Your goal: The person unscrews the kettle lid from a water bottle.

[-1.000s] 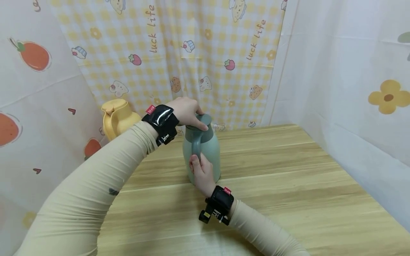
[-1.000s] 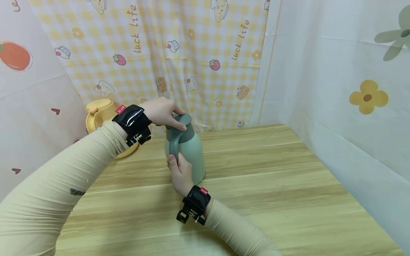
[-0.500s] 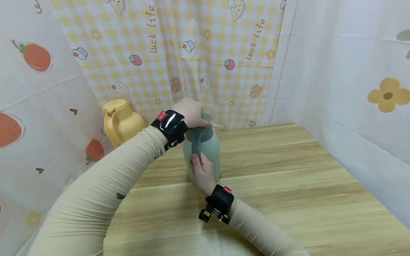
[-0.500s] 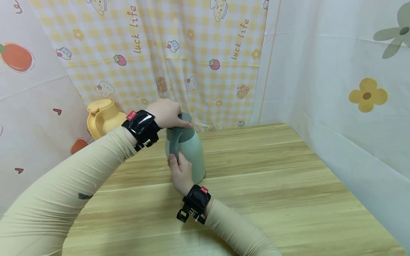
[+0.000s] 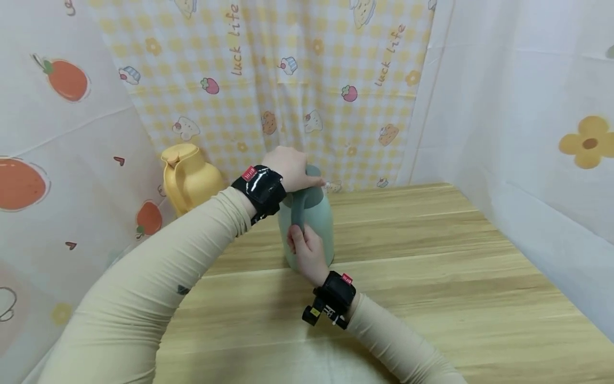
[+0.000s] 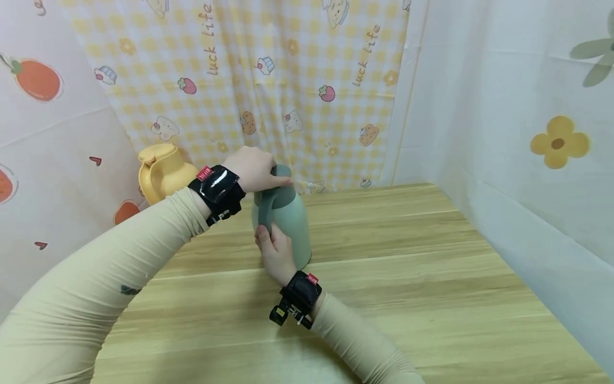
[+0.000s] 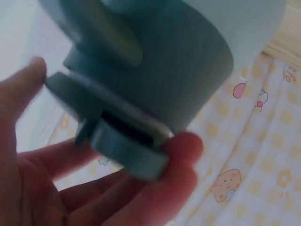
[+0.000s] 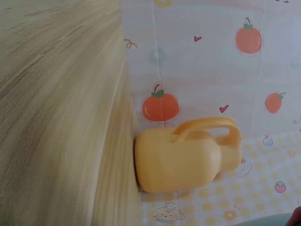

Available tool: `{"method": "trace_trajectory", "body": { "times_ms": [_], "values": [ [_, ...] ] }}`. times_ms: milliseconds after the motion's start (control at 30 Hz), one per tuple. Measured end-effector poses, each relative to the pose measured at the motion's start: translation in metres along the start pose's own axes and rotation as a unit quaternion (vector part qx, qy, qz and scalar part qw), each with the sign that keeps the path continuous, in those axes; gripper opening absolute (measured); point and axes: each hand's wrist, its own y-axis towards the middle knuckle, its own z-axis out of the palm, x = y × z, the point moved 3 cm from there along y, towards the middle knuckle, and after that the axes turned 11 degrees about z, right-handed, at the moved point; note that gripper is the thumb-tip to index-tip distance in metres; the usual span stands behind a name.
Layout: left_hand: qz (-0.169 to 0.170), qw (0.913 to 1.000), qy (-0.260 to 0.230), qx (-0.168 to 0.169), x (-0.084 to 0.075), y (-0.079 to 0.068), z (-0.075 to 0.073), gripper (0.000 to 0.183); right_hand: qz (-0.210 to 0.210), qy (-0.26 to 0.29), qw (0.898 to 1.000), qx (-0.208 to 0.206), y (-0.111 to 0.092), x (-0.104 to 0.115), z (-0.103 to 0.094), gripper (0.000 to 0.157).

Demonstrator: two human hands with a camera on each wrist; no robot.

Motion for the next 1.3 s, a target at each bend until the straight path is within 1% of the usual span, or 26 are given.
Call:
{"method": "trace_trajectory", "body": {
  "times_ms": [67,100,133,200,233,267,300,333,367,400,467,567,667,733,800,900,1000,1067,1300],
  "values": [
    [-0.001,0.9996,-0.014,0.023,0.006,0.0,-0.004,0.063,0.006,-0.003,1.0,0.008,0.0,-0.001,-0.001,0.024],
    [0.006,0.9991,-0.02,0.038,0.009,-0.001,-0.007,0.064,0.009,-0.004,1.0,0.012,0.0,-0.001,-0.001,0.024],
    [0.017,0.9981,-0.032,0.05,0.013,0.0,-0.009,0.063,0.011,-0.005,1.0,0.015,0.0,-0.002,-0.001,0.024],
    [0.06,0.9929,-0.07,0.075,0.021,0.0,-0.015,0.057,0.013,-0.004,1.0,0.018,-0.001,-0.003,-0.001,0.024],
    [0.089,0.9879,-0.094,0.086,0.024,0.001,-0.017,0.054,0.012,-0.003,1.0,0.018,-0.001,-0.003,-0.002,0.024],
    [0.123,0.9808,-0.117,0.097,0.028,0.002,-0.019,0.052,0.013,-0.002,1.0,0.017,-0.002,-0.004,-0.002,0.023],
    [0.154,0.971,-0.146,0.112,0.031,0.001,-0.021,0.051,0.012,-0.002,1.0,0.015,-0.002,-0.004,-0.003,0.022],
    [0.177,0.9607,-0.174,0.125,0.035,0.001,-0.022,0.052,0.011,-0.002,1.0,0.015,-0.002,-0.005,-0.003,0.022],
    [0.192,0.95,-0.2,0.144,0.039,0.0,-0.022,0.054,0.009,-0.001,1.0,0.016,-0.002,-0.006,-0.003,0.021],
    [0.2,0.9415,-0.218,0.161,0.043,-0.001,-0.023,0.057,0.007,0.001,1.0,0.017,-0.002,-0.007,-0.003,0.021],
    [0.204,0.9283,-0.243,0.193,0.049,-0.002,-0.022,0.064,0.004,0.005,1.0,0.021,-0.002,-0.008,-0.004,0.021],
    [0.202,0.9146,-0.257,0.238,0.052,-0.004,-0.018,0.07,0.002,0.007,1.0,0.022,-0.001,-0.009,-0.005,0.021],
    [0.214,0.9048,-0.246,0.274,0.052,-0.003,-0.012,0.076,0.0,0.001,1.0,0.019,-0.002,-0.009,-0.004,0.021],
    [0.215,0.9044,-0.23,0.288,0.05,-0.003,-0.01,0.08,-0.01,-0.002,1.0,0.019,-0.003,-0.008,-0.004,0.021],
    [0.219,0.9103,-0.2,0.289,0.048,-0.001,-0.01,0.085,-0.022,-0.001,1.0,0.019,-0.003,-0.008,-0.003,0.021],
    [0.228,0.9218,-0.159,0.27,0.045,0.002,-0.011,0.088,-0.042,0.007,0.999,0.019,-0.004,-0.007,-0.004,0.022],
    [0.236,0.9288,-0.138,0.25,0.043,0.005,-0.013,0.089,-0.053,0.008,0.998,0.015,-0.003,-0.008,-0.005,0.022],
    [0.236,0.93,-0.139,0.245,0.043,0.006,-0.014,0.09,-0.057,0.007,0.998,0.014,-0.002,-0.008,-0.005,0.021],
    [0.222,0.9305,-0.149,0.251,0.048,0.009,-0.012,0.091,-0.056,0.006,0.998,0.023,0.0,-0.011,-0.004,0.02]
  ]
}}
